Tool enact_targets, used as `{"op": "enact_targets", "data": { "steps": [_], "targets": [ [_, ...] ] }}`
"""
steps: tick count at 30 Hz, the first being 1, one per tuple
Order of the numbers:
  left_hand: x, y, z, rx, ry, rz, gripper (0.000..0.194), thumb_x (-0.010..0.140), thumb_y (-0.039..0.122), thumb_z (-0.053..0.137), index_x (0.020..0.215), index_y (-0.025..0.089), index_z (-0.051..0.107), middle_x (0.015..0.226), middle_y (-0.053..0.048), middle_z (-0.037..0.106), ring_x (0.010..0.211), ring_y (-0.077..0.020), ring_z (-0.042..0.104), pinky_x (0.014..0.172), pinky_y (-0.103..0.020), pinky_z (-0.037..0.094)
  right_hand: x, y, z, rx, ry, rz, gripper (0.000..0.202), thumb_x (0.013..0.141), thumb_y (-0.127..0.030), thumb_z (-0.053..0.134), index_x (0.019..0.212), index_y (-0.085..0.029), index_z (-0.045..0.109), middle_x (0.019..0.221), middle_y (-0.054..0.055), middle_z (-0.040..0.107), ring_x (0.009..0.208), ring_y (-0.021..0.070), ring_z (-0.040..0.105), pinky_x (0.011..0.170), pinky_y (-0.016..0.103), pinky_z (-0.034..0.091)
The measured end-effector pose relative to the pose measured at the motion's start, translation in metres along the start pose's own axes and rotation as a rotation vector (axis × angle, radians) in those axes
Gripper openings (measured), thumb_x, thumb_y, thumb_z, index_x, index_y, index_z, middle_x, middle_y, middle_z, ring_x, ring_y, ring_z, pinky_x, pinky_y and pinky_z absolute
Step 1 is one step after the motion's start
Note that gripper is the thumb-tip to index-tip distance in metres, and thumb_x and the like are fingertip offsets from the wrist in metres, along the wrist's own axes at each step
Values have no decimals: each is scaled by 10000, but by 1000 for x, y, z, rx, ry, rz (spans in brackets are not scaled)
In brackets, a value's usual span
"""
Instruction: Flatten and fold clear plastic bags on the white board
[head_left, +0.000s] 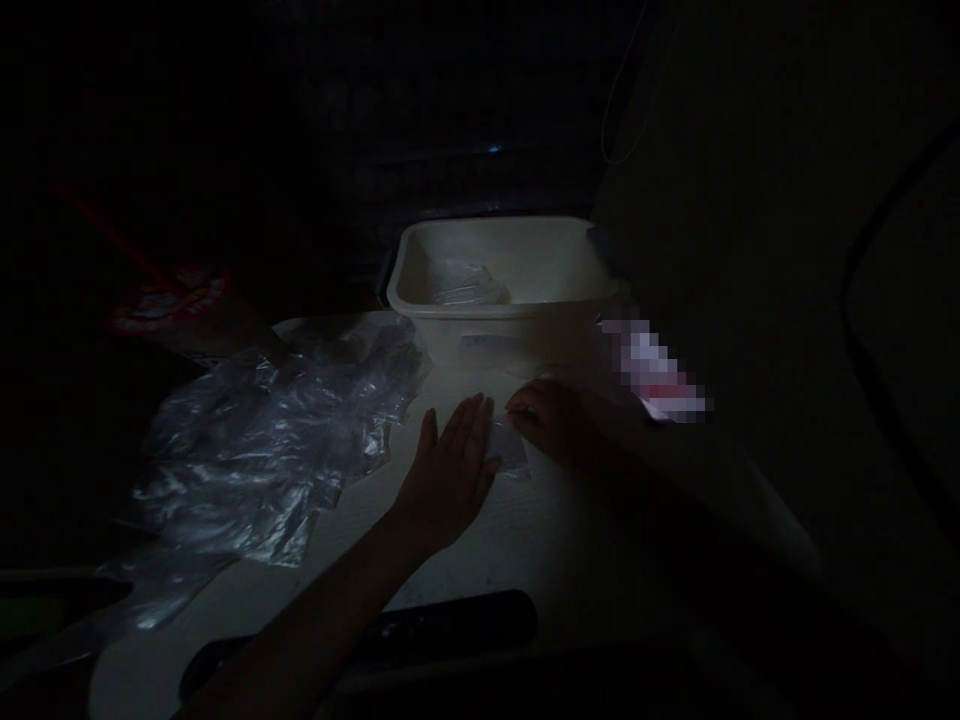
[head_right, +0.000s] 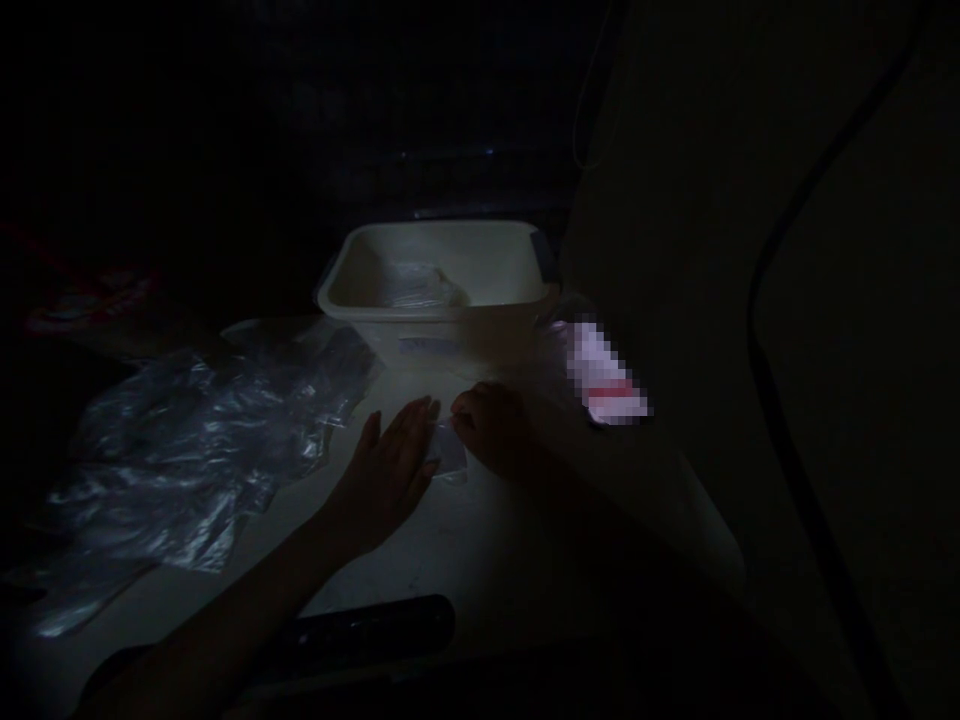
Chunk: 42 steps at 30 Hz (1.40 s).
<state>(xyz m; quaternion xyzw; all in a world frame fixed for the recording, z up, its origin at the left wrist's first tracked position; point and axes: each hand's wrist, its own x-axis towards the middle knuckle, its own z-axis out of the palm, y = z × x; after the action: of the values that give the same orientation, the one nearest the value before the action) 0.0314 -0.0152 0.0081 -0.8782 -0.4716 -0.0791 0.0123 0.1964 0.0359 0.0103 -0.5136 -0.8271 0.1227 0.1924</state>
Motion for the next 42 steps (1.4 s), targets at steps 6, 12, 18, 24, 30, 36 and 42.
{"op": "enact_targets", "data": {
  "steps": [6,12,18,24,30,36,42],
  "targets": [
    [-2,-1,-1,-169,25,-8,577,814,372,302,1277,98,94,1330,-147,197,1224,-229,119,960,-490,73,2,-5,0,-76,-9,-19,95,674,-218,497,648,-170,575,682,30,573,688,143,497,673,258,334],
    [2,-20,4,-904,249,-251,491,794,365,355,1235,173,254,1228,-117,405,1107,-200,384,913,-404,280,3,-4,-1,103,19,-99,88,664,-192,502,618,-146,560,634,24,558,625,120,491,632,246,341],
    [10,-30,4,-1324,150,-408,319,650,314,572,922,148,573,937,-78,612,826,-170,565,717,-279,438,2,-16,-5,512,-20,24,57,659,-177,484,618,-154,516,562,-17,524,531,84,479,504,192,353],
    [13,-31,7,-1339,194,-465,190,598,245,597,767,159,611,793,-33,632,681,-130,572,589,-220,436,2,-14,-4,769,-95,165,266,632,-254,535,880,-160,504,676,11,589,592,123,544,523,227,405],
    [11,-29,0,-1418,114,-511,258,596,235,600,836,147,560,578,31,578,513,-86,518,498,-191,390,2,-11,-5,882,-92,212,380,606,-218,546,973,-163,463,625,-13,570,566,122,542,512,227,404],
    [10,-21,-10,-1408,-8,-419,188,636,272,567,781,155,594,652,0,593,616,-128,535,547,-217,395,1,-20,-3,935,-97,236,384,624,-216,551,994,-155,467,655,-14,567,561,99,533,494,200,390],
    [11,-28,-3,-1333,187,-556,122,605,269,555,605,148,567,534,24,512,505,-95,443,471,-201,340,-4,-23,9,1039,-195,199,471,564,-202,608,1010,-176,459,866,39,580,717,136,557,584,232,431]
  ]
}}
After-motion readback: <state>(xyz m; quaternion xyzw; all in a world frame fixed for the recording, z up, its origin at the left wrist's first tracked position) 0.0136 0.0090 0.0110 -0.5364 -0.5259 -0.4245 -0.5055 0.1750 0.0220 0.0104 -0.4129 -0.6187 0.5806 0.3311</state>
